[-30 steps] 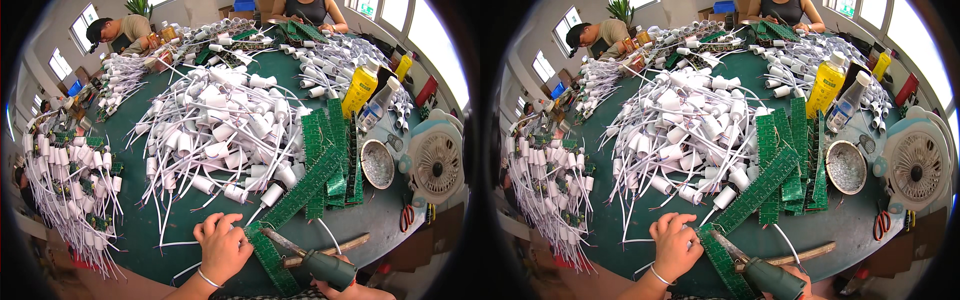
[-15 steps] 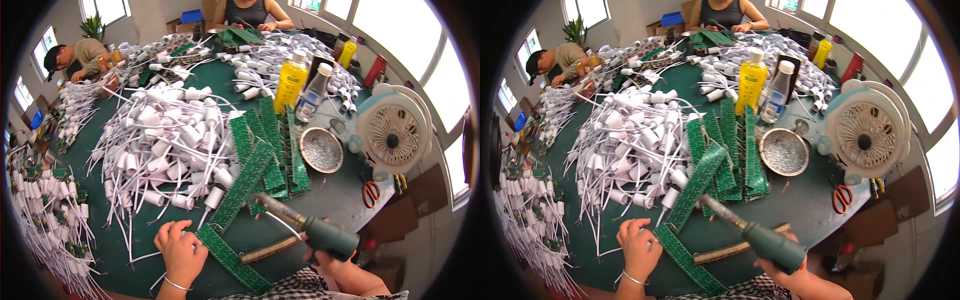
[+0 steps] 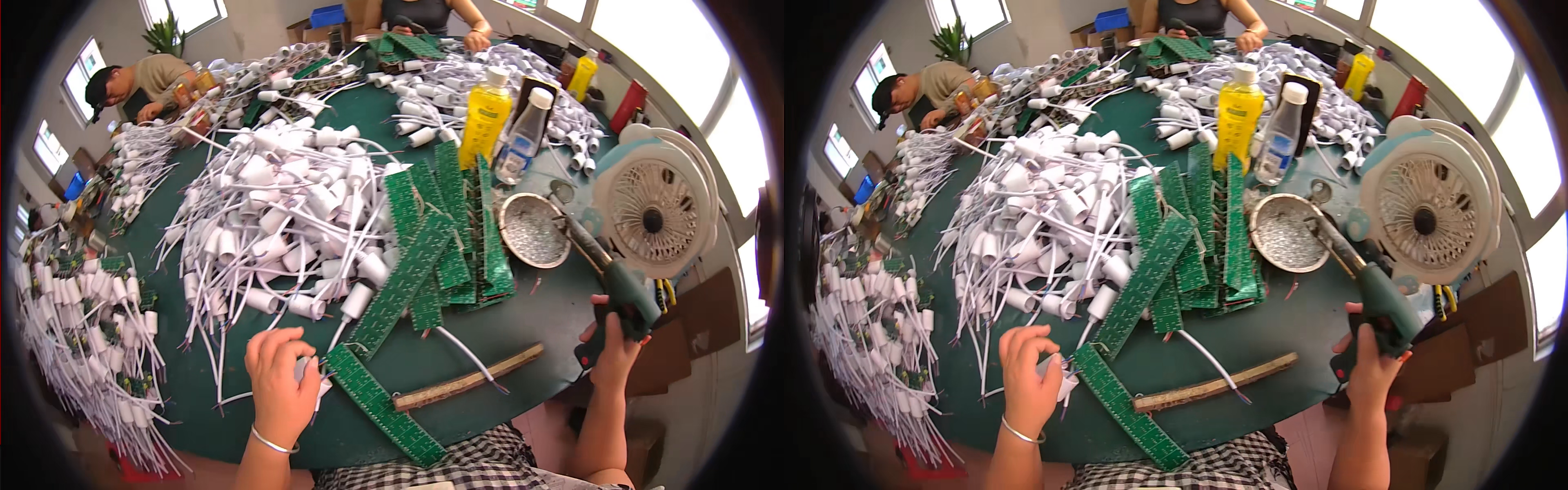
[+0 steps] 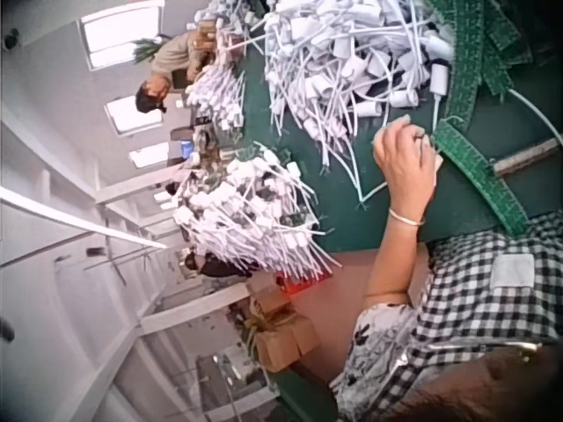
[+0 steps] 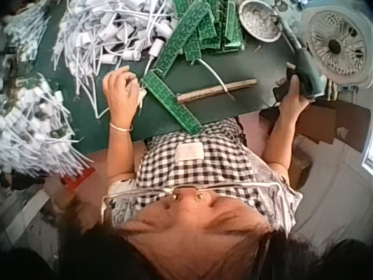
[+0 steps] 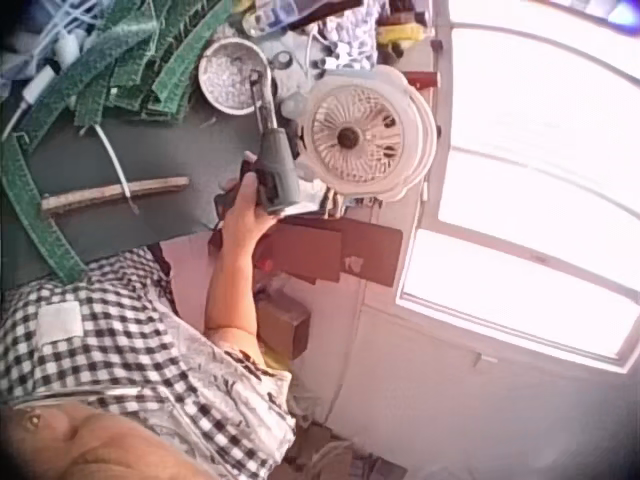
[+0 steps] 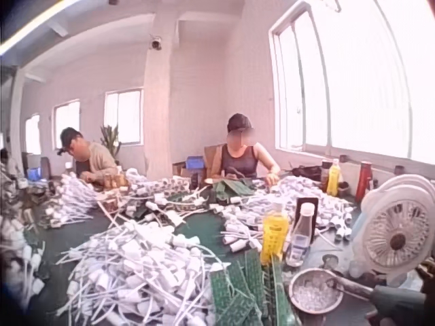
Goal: The person solders wires and electronic modules onto green circuit board strips using a soldering iron.
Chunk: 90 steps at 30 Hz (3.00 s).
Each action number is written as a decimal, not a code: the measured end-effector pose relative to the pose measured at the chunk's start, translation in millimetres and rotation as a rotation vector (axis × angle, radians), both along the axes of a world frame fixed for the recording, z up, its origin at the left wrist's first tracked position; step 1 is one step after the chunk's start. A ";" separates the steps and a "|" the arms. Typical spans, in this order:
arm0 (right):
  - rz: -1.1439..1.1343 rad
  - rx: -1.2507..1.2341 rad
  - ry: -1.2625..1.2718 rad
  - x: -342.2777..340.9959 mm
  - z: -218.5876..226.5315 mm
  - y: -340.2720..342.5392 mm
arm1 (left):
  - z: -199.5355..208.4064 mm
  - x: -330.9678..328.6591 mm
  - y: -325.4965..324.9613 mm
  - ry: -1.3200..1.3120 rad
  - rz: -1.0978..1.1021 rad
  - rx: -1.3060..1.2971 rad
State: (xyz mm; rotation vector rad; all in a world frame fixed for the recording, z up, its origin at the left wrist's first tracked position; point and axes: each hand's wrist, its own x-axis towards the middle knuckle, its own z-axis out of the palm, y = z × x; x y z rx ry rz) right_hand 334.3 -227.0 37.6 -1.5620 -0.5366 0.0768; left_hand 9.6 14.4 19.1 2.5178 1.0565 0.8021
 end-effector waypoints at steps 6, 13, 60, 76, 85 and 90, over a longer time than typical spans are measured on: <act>0.072 0.043 0.002 -12.6 -13.7 13.1 | 5.2 10.5 66.7 0.249 -0.145 0.014; 0.159 0.047 -0.060 -30.5 -11.0 12.2 | -1.8 0.5 79.9 0.251 -0.291 0.192; 0.882 -0.386 0.008 -109.7 -12.8 20.7 | -19.9 -6.3 -46.2 0.153 0.064 0.033; 0.931 -0.489 0.152 -116.0 -10.4 27.7 | -22.2 -3.7 -42.4 0.129 0.088 0.021; 0.962 -0.498 0.088 -117.5 -8.0 31.4 | -21.2 -3.0 -39.7 0.128 0.094 0.001; 0.911 -0.508 0.083 -118.5 -11.0 25.7 | -20.3 -1.9 -40.1 0.123 0.090 0.000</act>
